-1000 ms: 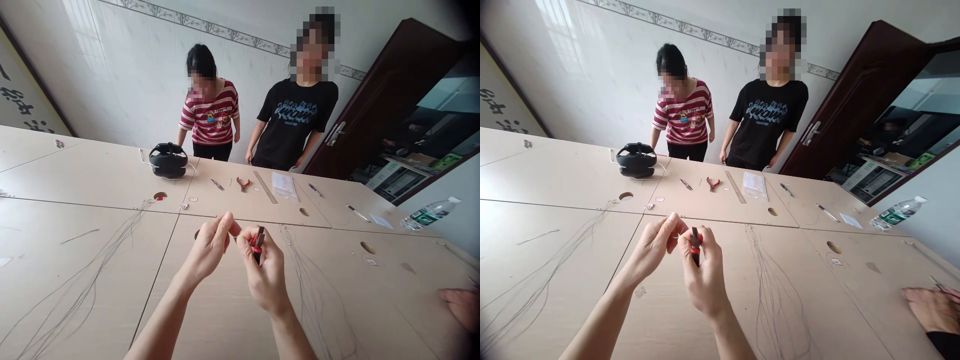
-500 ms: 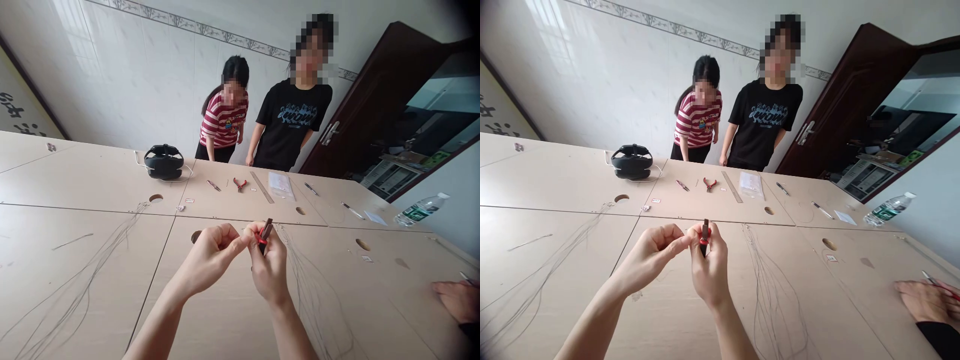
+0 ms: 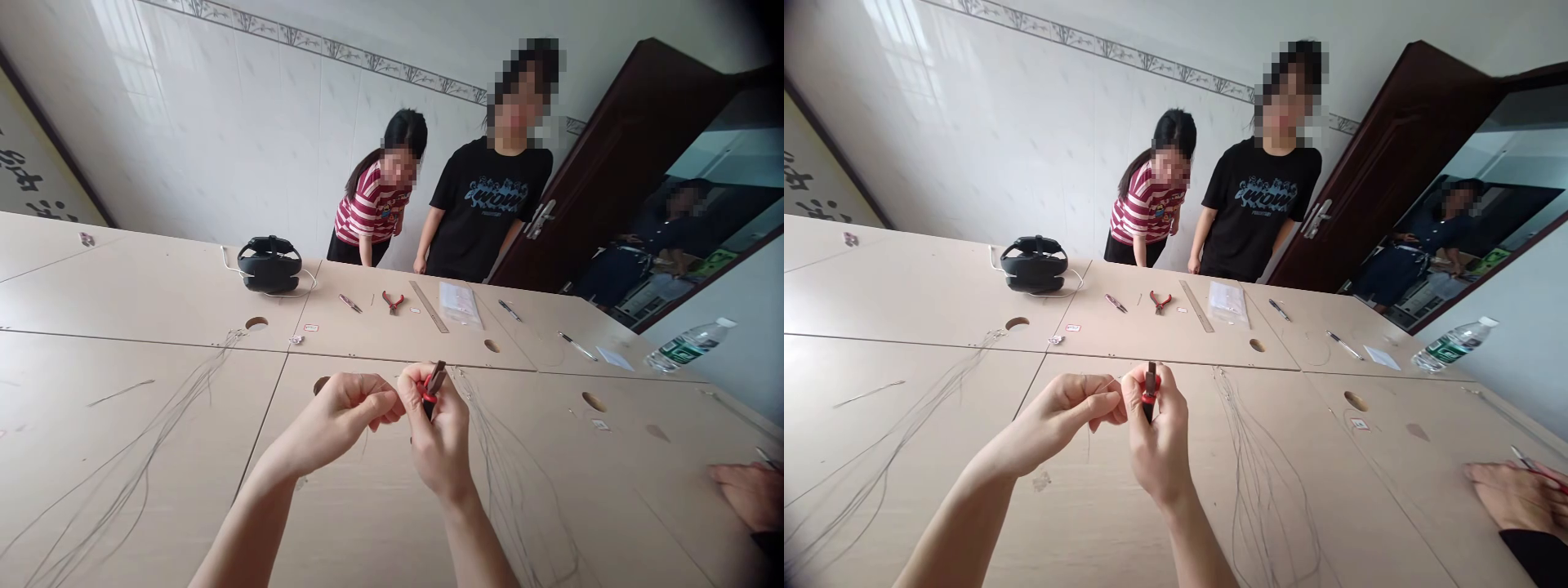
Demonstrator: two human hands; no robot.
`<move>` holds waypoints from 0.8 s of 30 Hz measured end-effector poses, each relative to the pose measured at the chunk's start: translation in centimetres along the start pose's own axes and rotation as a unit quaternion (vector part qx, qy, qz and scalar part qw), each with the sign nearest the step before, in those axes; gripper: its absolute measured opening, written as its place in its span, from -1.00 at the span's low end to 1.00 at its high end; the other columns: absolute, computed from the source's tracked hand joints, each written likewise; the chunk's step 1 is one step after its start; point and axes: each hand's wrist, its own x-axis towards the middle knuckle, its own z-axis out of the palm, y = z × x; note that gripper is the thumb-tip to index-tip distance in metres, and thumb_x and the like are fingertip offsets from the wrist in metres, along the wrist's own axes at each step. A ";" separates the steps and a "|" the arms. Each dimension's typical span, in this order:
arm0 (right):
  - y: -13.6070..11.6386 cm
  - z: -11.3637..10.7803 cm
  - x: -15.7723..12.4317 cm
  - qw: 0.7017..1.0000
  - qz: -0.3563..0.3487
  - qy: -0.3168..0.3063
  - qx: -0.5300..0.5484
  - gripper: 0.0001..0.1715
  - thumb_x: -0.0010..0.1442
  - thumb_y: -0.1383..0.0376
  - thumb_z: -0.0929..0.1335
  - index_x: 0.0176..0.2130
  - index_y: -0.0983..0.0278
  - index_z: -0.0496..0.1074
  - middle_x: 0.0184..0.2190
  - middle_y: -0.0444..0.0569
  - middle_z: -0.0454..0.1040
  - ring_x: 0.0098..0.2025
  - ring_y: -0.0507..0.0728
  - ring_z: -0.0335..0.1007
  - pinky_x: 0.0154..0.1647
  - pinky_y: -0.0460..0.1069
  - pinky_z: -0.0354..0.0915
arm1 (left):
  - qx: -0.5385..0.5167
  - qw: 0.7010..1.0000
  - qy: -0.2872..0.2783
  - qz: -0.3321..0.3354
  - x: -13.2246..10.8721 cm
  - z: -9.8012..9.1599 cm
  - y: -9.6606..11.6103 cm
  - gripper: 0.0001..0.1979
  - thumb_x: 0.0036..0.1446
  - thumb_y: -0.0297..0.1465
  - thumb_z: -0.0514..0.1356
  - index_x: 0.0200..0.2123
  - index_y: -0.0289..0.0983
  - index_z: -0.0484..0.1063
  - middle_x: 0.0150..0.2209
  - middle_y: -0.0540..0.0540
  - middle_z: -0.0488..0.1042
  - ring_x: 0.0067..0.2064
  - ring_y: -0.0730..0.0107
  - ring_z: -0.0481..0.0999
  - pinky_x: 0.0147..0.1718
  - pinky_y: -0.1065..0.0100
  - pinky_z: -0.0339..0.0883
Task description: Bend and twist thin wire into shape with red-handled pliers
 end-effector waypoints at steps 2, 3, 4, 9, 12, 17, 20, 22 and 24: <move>0.0 0.0 0.0 1.000 -0.002 0.006 -0.013 -0.81 0.32 0.28 0.27 -0.37 0.22 0.25 -0.52 -0.21 0.24 -0.52 -0.02 0.19 -0.48 -0.10 0.19 | -0.045 0.999 0.006 -0.017 0.2 0.3 0.0 -0.73 0.21 -0.33 0.10 -0.52 -0.29 0.39 -0.41 -0.05 0.51 -0.39 0.43 0.48 -0.36 0.40 0.32; 0.0 0.0 0.0 1.000 -0.003 0.006 -0.016 -0.81 0.32 0.27 0.26 -0.37 0.22 0.25 -0.54 -0.22 0.24 -0.53 -0.03 0.18 -0.49 -0.11 0.18 | -0.061 0.998 0.004 -0.032 0.4 0.5 0.0 -0.74 0.19 -0.35 0.10 -0.53 -0.29 0.37 -0.49 -0.03 0.50 -0.46 0.45 0.46 -0.41 0.40 0.31; 0.0 0.0 -0.1 1.000 -0.004 0.004 -0.016 -0.80 0.33 0.27 0.26 -0.37 0.22 0.24 -0.55 -0.22 0.24 -0.54 -0.03 0.16 -0.50 -0.11 0.16 | -0.067 0.997 -0.002 -0.047 0.5 0.7 -0.1 -0.74 0.19 -0.36 0.09 -0.53 -0.29 0.36 -0.59 0.00 0.45 -0.56 0.48 0.40 -0.47 0.41 0.27; 0.2 -0.2 0.0 0.999 -0.022 0.012 -0.034 -0.81 0.32 0.28 0.26 -0.37 0.22 0.25 -0.53 -0.22 0.26 -0.53 -0.04 0.14 -0.50 -0.13 0.15 | -0.101 0.991 -0.043 -0.076 0.9 1.0 -0.2 -0.65 0.16 -0.37 0.08 -0.67 -0.28 0.18 -0.72 0.09 0.25 -0.72 0.69 -0.09 -0.67 0.45 -0.21; 0.3 -0.3 -0.1 0.998 -0.030 0.018 -0.049 -0.83 0.32 0.30 0.26 -0.36 0.23 0.25 -0.51 -0.21 0.26 -0.49 -0.03 0.16 -0.46 -0.13 0.17 | -0.113 0.990 -0.056 -0.069 0.9 0.8 -0.2 -0.64 0.16 -0.33 0.11 -0.65 -0.28 0.15 -0.66 0.08 0.28 -0.66 0.67 -0.08 -0.64 0.44 -0.23; 0.5 -0.3 -0.4 0.999 -0.017 0.011 -0.038 -0.82 0.33 0.28 0.26 -0.35 0.22 0.23 -0.51 -0.21 0.24 -0.52 -0.04 0.13 -0.49 -0.13 0.17 | -0.059 0.993 -0.096 -0.037 0.4 0.1 -0.2 -0.67 0.23 -0.28 0.11 -0.56 -0.30 0.30 -0.65 0.06 0.29 -0.60 0.60 0.07 -0.58 0.44 -0.09; 0.6 -0.2 -0.4 1.000 0.003 -0.006 -0.005 -0.84 0.33 0.26 0.25 -0.33 0.21 0.23 -0.54 -0.24 0.19 -0.58 -0.05 0.09 -0.59 -0.14 0.13 | -0.026 0.990 -0.132 -0.038 0.0 -0.3 -0.3 -0.69 0.26 -0.22 0.11 -0.41 -0.33 0.42 -0.67 0.08 0.31 -0.59 0.58 0.10 -0.55 0.45 0.00; 0.5 -0.1 -0.4 1.000 0.004 -0.012 0.011 -0.83 0.34 0.26 0.25 -0.34 0.21 0.22 -0.54 -0.25 0.16 -0.61 -0.07 0.05 -0.64 -0.16 0.08 | -0.010 0.988 -0.145 -0.048 -0.1 -0.4 -0.4 -0.67 0.26 -0.17 0.11 -0.35 -0.33 0.44 -0.68 0.08 0.31 -0.60 0.57 0.13 -0.53 0.45 0.04; 0.5 0.0 -0.3 1.000 -0.002 -0.016 0.018 -0.81 0.33 0.26 0.25 -0.35 0.21 0.20 -0.54 -0.25 0.15 -0.61 -0.08 0.03 -0.67 -0.17 0.04 | -0.007 0.988 -0.148 -0.050 -0.1 -0.5 -0.5 -0.64 0.27 -0.15 0.10 -0.36 -0.32 0.44 -0.71 0.10 0.28 -0.62 0.57 0.14 -0.53 0.45 0.06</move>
